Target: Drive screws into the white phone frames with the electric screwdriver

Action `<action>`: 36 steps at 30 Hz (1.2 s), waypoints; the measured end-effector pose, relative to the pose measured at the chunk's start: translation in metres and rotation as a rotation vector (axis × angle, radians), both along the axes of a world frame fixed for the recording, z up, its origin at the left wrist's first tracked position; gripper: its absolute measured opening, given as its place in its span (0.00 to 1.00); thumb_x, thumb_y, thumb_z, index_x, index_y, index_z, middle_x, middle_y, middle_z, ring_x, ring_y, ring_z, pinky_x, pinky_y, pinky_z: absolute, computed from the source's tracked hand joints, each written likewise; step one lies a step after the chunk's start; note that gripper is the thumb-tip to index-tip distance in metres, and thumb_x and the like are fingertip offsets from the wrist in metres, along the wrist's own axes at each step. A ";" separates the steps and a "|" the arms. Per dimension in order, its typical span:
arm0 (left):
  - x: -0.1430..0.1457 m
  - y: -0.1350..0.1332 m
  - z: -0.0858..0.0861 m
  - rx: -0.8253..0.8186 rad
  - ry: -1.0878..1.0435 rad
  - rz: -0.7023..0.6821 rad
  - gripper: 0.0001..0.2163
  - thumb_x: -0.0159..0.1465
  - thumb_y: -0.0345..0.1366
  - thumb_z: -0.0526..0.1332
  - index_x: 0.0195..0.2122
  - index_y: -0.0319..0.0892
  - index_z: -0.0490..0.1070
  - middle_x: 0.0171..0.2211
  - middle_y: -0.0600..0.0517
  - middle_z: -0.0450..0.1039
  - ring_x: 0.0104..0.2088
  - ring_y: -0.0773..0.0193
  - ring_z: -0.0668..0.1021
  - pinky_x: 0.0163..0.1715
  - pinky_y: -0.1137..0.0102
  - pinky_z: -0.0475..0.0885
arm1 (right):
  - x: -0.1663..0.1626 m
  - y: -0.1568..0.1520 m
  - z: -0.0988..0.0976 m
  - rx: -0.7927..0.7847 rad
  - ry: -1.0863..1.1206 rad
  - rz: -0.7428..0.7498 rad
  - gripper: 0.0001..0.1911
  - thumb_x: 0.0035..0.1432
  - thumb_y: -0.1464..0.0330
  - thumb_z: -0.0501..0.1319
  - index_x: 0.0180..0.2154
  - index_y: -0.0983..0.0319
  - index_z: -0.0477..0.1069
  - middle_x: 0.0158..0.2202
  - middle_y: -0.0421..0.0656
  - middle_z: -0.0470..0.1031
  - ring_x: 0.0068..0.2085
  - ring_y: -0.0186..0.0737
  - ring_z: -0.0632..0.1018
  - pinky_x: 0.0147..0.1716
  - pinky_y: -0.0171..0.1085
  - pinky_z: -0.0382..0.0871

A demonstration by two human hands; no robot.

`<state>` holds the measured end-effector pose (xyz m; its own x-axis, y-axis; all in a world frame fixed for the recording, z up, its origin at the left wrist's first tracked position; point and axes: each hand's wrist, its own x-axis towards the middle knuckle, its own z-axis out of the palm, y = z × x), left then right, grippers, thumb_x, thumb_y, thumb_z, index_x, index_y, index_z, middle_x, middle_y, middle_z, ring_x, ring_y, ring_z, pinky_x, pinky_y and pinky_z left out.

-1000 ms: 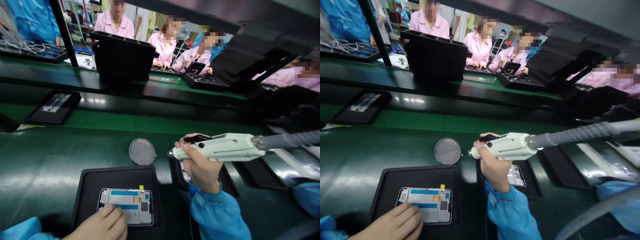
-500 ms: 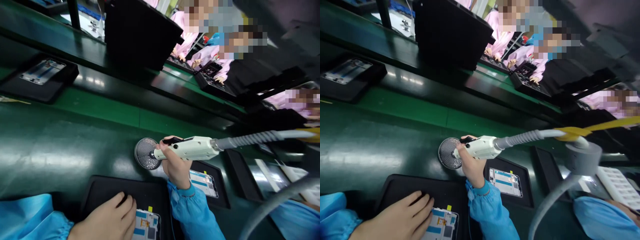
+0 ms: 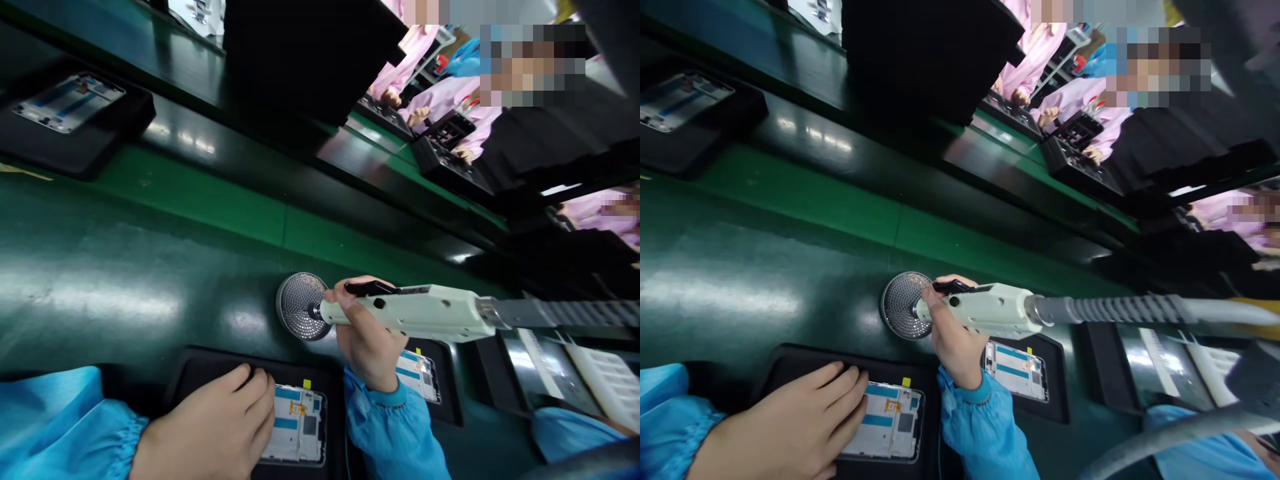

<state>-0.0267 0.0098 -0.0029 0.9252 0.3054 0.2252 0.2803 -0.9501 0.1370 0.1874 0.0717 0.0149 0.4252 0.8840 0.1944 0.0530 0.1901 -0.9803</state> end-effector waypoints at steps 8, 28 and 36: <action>0.004 -0.010 -0.012 -0.045 -0.051 0.000 0.27 0.62 0.54 0.63 0.51 0.35 0.76 0.52 0.40 0.76 0.52 0.50 0.74 0.51 0.60 0.64 | -0.003 -0.003 -0.002 -0.021 -0.008 0.021 0.11 0.49 0.67 0.70 0.36 0.58 0.73 0.28 0.38 0.70 0.31 0.36 0.74 0.30 0.38 0.71; 0.005 -0.007 -0.016 -0.033 -0.102 -0.018 0.24 0.65 0.50 0.59 0.50 0.31 0.75 0.53 0.33 0.74 0.52 0.46 0.76 0.52 0.58 0.65 | 0.002 -0.045 0.041 0.084 -0.002 0.078 0.11 0.48 0.72 0.63 0.36 0.57 0.76 0.29 0.40 0.67 0.31 0.36 0.70 0.28 0.39 0.68; 0.004 -0.007 -0.017 -0.009 -0.103 -0.058 0.22 0.65 0.48 0.60 0.50 0.34 0.76 0.55 0.37 0.73 0.51 0.45 0.76 0.51 0.57 0.64 | -0.007 -0.085 0.028 -0.032 -0.055 0.269 0.12 0.53 0.70 0.64 0.42 0.54 0.74 0.30 0.40 0.66 0.32 0.38 0.70 0.28 0.40 0.69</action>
<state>-0.0226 0.0029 -0.0204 0.9134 0.2543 0.3178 0.2087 -0.9629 0.1709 0.1799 -0.0137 0.0433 0.1637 0.9697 0.1811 0.0582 0.1737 -0.9831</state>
